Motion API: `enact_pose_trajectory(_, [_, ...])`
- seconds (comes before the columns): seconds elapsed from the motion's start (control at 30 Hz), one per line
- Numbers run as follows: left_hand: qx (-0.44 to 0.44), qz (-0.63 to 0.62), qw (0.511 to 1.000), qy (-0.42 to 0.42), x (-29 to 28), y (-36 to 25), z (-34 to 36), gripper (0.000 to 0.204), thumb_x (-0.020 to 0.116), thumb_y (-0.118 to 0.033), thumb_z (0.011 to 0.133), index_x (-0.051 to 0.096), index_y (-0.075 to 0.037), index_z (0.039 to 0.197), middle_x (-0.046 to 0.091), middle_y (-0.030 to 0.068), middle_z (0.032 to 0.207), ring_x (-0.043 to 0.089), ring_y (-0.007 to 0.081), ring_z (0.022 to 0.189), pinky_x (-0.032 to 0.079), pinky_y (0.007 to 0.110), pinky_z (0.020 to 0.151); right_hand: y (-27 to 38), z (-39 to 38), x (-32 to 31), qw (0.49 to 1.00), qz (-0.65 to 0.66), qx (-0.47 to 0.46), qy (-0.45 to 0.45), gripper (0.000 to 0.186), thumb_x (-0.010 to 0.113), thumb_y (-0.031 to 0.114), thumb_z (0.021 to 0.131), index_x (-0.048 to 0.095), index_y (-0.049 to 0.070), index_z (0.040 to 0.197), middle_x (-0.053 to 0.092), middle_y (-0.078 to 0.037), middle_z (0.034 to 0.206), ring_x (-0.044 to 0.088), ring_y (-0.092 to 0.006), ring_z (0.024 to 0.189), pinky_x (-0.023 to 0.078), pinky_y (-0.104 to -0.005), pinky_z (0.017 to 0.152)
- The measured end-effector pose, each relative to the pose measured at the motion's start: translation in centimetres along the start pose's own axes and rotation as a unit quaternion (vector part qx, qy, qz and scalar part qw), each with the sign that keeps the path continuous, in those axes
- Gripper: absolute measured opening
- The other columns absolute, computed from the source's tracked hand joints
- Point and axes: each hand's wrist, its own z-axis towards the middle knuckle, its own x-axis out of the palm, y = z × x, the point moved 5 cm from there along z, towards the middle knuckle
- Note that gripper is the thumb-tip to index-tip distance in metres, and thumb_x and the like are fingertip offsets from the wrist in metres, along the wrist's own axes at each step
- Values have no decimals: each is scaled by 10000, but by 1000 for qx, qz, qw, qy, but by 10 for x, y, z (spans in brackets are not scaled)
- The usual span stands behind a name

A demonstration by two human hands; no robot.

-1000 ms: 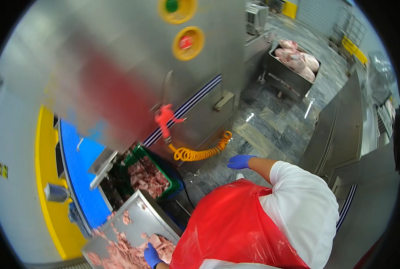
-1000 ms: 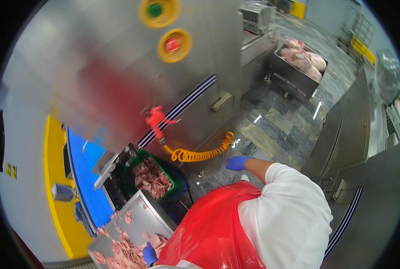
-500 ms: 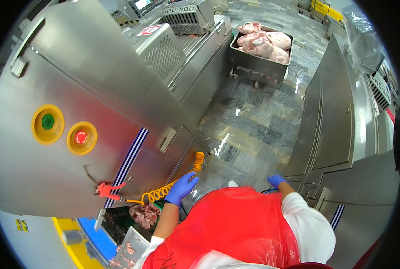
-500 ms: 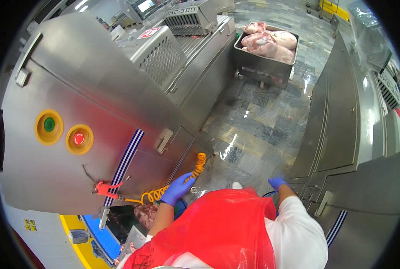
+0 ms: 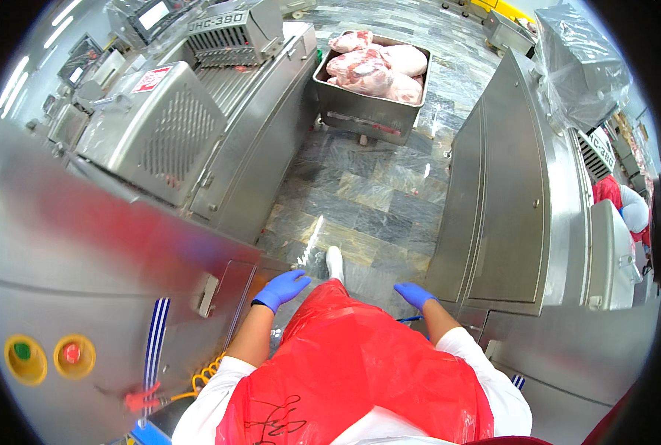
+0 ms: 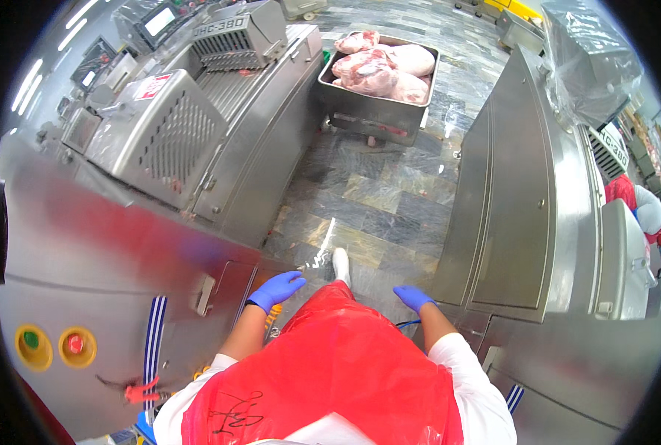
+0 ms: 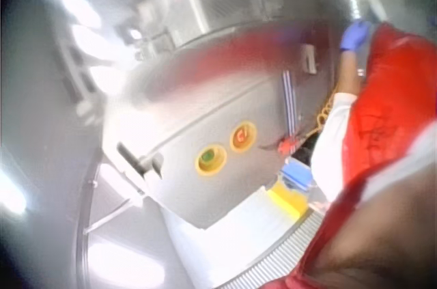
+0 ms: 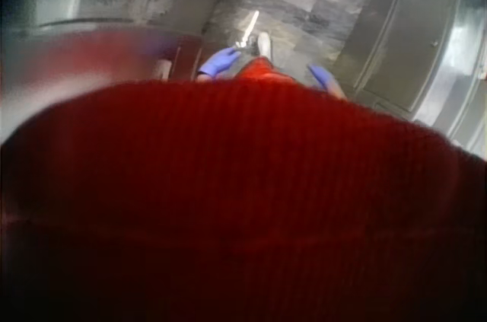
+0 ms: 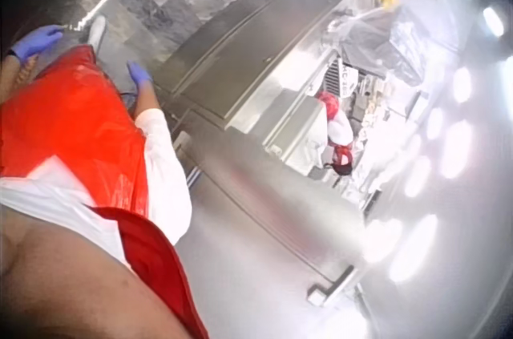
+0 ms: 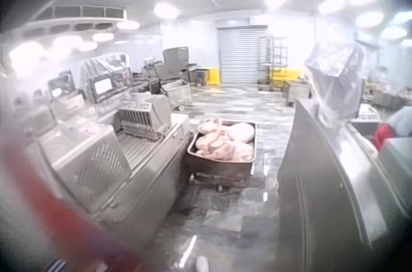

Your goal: The person loads large cuts of raw meat into a meat slicer and then manually arranges the resulting slices on a conveyor belt. The worker repeatedly feeds the machine and organizes the output.

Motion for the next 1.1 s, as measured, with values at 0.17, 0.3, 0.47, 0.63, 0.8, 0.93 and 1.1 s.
enact_pose_trajectory(0.17, [15,-78,997,-11,-28,6,92,702,537,-530,998,548,19,1435,563,231,1468,532,343,1380,404,401,1155,92,81,-92,1000,-5,-23,-18,614,477,534,1007,645,56,1353,616,-206,1412,579,-386,1310,444,-439,1105])
enact_pose_trajectory(0.3, [7,-120,992,-28,-71,-2,155,640,543,-503,1006,593,6,1391,609,210,1422,565,339,1340,422,406,1130,178,128,-152,995,-74,-61,24,593,473,526,1004,650,74,1345,642,-205,1372,601,-393,1277,450,-446,1094])
enact_pose_trajectory(0.47, [6,-210,972,-102,-151,-42,241,588,539,-473,1023,627,14,1341,661,191,1353,612,297,1277,441,388,1096,217,196,-236,980,-163,-103,48,572,484,510,1014,656,71,1338,651,-193,1366,612,-374,1264,450,-441,1095])
enact_pose_trajectory(0.63, [16,-165,982,-86,-237,-117,301,596,572,-459,1024,599,10,1391,624,161,1423,562,268,1343,412,372,1136,184,278,-334,992,-31,-101,-72,593,479,509,1018,668,4,1263,688,-201,1279,646,-341,1199,480,-421,1042])
enact_pose_trajectory(0.8, [9,-217,973,-80,-286,-118,390,590,573,-457,1026,593,-11,1413,588,147,1472,524,258,1387,382,376,1171,167,358,-435,962,259,40,-75,629,516,582,987,634,51,1304,696,-115,1244,662,-292,1097,518,-421,942])
enact_pose_trajectory(0.93, [-56,-371,925,-69,-313,-145,457,606,573,-481,1021,568,-51,1448,571,133,1492,510,274,1398,371,418,1174,167,430,-529,890,438,50,-117,647,517,622,994,595,101,1371,670,-85,1278,630,-254,1127,512,-460,923])
enact_pose_trajectory(1.1, [-145,-531,830,-94,-349,-182,549,632,534,-493,1034,476,-97,1523,502,144,1547,474,313,1422,366,469,1166,184,531,-645,800,591,63,-79,858,488,719,970,439,61,1518,551,-134,1452,573,-330,1263,506,-543,991])
